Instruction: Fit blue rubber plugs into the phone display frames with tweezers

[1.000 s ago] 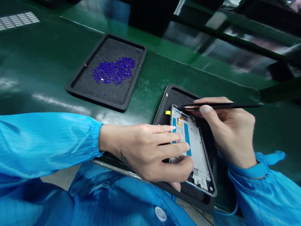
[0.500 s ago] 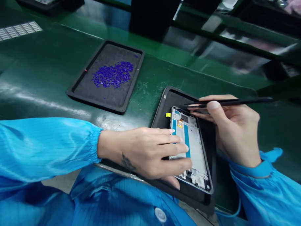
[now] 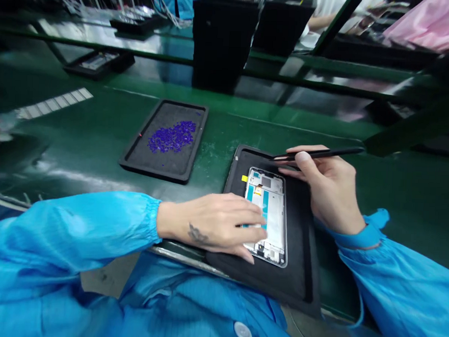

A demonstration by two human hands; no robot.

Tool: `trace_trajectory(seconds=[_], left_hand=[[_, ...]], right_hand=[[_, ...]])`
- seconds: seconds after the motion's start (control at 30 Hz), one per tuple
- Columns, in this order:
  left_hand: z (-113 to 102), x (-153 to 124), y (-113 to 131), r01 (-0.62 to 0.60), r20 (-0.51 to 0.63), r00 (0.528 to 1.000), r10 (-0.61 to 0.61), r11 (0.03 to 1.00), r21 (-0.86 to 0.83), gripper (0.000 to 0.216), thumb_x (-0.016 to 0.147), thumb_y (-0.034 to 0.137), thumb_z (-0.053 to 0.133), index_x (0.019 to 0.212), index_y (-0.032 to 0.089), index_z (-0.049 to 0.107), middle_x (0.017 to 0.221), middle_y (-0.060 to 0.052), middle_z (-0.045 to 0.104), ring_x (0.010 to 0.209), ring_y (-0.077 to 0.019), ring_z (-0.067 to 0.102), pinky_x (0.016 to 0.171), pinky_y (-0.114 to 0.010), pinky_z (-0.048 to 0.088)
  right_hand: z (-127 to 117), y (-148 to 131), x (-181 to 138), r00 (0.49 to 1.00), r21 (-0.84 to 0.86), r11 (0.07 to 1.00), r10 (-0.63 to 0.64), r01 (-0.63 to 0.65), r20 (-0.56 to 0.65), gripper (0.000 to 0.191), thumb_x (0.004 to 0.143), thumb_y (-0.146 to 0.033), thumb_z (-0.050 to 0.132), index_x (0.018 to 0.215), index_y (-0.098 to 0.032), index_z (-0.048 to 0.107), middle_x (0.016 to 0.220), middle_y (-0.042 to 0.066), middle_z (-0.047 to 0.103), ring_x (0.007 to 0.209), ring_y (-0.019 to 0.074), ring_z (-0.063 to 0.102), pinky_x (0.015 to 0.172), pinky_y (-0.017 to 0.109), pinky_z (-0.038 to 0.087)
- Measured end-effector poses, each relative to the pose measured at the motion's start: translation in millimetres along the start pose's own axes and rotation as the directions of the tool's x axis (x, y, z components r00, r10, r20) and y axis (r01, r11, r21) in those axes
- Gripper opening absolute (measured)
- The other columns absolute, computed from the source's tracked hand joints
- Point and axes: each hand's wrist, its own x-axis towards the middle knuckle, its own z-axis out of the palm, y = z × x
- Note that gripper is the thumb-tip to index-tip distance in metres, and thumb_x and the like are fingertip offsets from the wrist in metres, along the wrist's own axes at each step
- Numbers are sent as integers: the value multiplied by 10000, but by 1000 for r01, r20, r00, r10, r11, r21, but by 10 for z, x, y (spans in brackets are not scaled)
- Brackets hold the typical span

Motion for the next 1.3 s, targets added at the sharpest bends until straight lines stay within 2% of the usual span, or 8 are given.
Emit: trace_trajectory(seconds=[0.13, 0.33, 0.47, 0.57, 0.67, 0.93, 1.13, 1.3], left_hand=[[-73, 18, 127, -228, -67, 969, 237, 966, 124, 372, 963, 479, 554, 767, 171, 626, 601, 27, 517, 563, -107, 493, 519, -283, 333], [-58, -113, 326, -113, 147, 986, 74, 955, 274, 339, 973, 450, 540, 775, 176, 527, 676, 22, 492, 624, -126, 475, 534, -303, 265], [-83, -104, 224, -87, 246, 969, -1, 934, 346, 340, 1015, 428, 462, 792, 176, 507, 679, 17, 514, 635, -134, 487, 532, -303, 281], [-145, 6, -3, -23, 408, 898, -167, 907, 421, 359, 1035, 454, 392, 867, 172, 536, 760, -9, 594, 718, -155, 561, 565, -300, 345], [-207, 180, -333, 69, 535, 754, -382, 855, 514, 342, 1043, 440, 364, 1015, 164, 564, 911, -45, 650, 845, -180, 623, 656, -297, 430], [-181, 717, -1506, 194, 492, 596, -635, 708, 679, 297, 1018, 351, 482, 1203, 141, 580, 1100, -87, 654, 982, -201, 655, 810, -349, 558], [-87, 1028, -2126, 252, 431, 496, -754, 600, 759, 370, 960, 377, 596, 1253, 152, 577, 1233, -96, 612, 1070, -212, 630, 911, -428, 561], [-44, 1201, -2232, 298, 386, 478, -789, 559, 774, 373, 958, 378, 598, 1255, 153, 577, 1246, -98, 607, 1084, -216, 625, 921, -433, 557]], right_hand=[[-36, -53, 58, 997, 33, 999, -24, 27, -75, 317, 877, -464, 677, 991, -168, 665, 953, 83, 719, 956, 227, 714, 793, 327, 619], [-126, -102, 78, 987, 13, 997, -75, 78, -140, 411, 817, -520, 693, 950, -132, 715, 974, 116, 723, 898, 243, 706, 787, 366, 606], [-243, -182, 18, 970, -142, 977, -183, 161, -161, 434, 823, -567, 627, 970, -168, 721, 881, 85, 729, 802, 238, 696, 770, 382, 585], [-334, -210, -68, 932, -213, 938, -314, 274, -180, 401, 845, -581, 595, 971, -219, 715, 896, 54, 734, 805, 233, 696, 761, 364, 574], [-388, -165, -191, 871, -270, 874, -458, 404, -176, 327, 885, -557, 584, 950, -269, 725, 949, 19, 742, 856, 234, 703, 813, 368, 562], [-257, -4, -547, 679, -144, 663, -718, 734, 156, 161, 923, -299, 626, 1061, -259, 698, 990, 47, 733, 891, 221, 711, 758, 315, 594], [-198, 53, -612, 715, -115, 720, -631, 684, 301, 176, 960, -300, 573, 1057, -222, 698, 985, 69, 718, 896, 212, 695, 768, 320, 580], [-205, 134, -574, 765, -156, 765, -558, 625, 322, 210, 1001, -305, 510, 1071, -207, 681, 995, 58, 711, 870, 180, 687, 758, 306, 561]])
